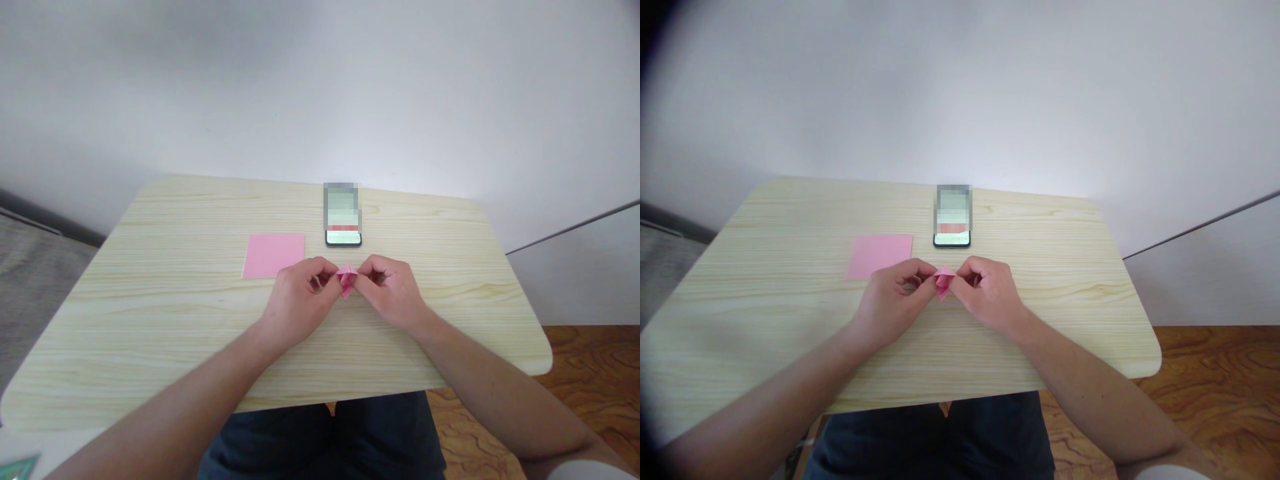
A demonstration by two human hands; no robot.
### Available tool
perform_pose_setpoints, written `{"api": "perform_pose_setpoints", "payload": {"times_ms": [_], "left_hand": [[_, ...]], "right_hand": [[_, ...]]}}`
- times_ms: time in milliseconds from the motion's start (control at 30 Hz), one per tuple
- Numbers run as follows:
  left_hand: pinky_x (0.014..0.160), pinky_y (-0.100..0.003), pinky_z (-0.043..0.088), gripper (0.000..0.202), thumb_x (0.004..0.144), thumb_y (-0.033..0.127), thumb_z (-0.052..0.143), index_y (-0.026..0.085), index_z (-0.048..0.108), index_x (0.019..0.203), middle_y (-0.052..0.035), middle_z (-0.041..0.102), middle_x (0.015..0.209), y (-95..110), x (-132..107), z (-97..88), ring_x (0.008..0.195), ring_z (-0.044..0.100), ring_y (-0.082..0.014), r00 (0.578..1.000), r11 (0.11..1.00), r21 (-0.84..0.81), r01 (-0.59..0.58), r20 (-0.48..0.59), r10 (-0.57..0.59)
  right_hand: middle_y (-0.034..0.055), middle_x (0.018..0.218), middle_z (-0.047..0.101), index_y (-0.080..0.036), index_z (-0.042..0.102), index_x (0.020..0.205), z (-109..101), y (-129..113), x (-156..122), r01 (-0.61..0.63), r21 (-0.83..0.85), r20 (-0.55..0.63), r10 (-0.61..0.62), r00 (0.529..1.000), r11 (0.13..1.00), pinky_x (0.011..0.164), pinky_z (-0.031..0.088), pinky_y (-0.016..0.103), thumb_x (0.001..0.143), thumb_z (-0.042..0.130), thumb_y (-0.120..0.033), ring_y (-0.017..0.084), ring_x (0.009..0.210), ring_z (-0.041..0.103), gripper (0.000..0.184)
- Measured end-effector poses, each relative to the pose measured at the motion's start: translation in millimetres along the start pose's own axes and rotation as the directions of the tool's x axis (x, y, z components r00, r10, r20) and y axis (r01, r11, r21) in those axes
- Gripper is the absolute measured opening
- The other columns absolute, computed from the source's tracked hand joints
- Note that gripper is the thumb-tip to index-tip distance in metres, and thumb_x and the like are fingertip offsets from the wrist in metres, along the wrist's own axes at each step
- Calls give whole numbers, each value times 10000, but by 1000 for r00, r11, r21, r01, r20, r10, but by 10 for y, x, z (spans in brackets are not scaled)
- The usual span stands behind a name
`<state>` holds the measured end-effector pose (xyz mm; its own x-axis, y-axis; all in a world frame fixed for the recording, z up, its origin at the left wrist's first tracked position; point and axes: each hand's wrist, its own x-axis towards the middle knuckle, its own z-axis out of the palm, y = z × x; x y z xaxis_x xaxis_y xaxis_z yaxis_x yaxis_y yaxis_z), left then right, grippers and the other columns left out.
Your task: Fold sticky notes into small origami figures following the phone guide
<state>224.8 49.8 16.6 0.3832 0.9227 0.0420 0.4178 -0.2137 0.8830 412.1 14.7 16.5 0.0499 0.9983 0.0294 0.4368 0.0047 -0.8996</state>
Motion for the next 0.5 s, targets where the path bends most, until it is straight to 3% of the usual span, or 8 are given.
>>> {"api": "perform_pose_setpoints", "payload": {"times_ms": [267, 500], "left_hand": [[610, -261, 481, 230, 921, 408, 658, 217, 744, 827, -4, 755, 786, 28, -19, -7, 662, 650, -142, 1000, 999, 36, -16, -25, 17], [603, -264, 473, 208, 926, 359, 657, 205, 719, 800, -23, 728, 777, -31, -31, 4, 704, 634, -152, 982, 970, 177, -169, -59, 182]], "right_hand": [[-20, 617, 621, -192, 662, 681, 18, 17, -15, 115, -139, -32, -120, 992, 984, 538, 372, 255, 860, 681, -252, 109, 566, 511, 189], [-14, 609, 626, -200, 639, 658, 37, 32, -24, 88, -158, -17, -92, 996, 984, 536, 367, 257, 866, 671, -278, 117, 559, 521, 224]]}}
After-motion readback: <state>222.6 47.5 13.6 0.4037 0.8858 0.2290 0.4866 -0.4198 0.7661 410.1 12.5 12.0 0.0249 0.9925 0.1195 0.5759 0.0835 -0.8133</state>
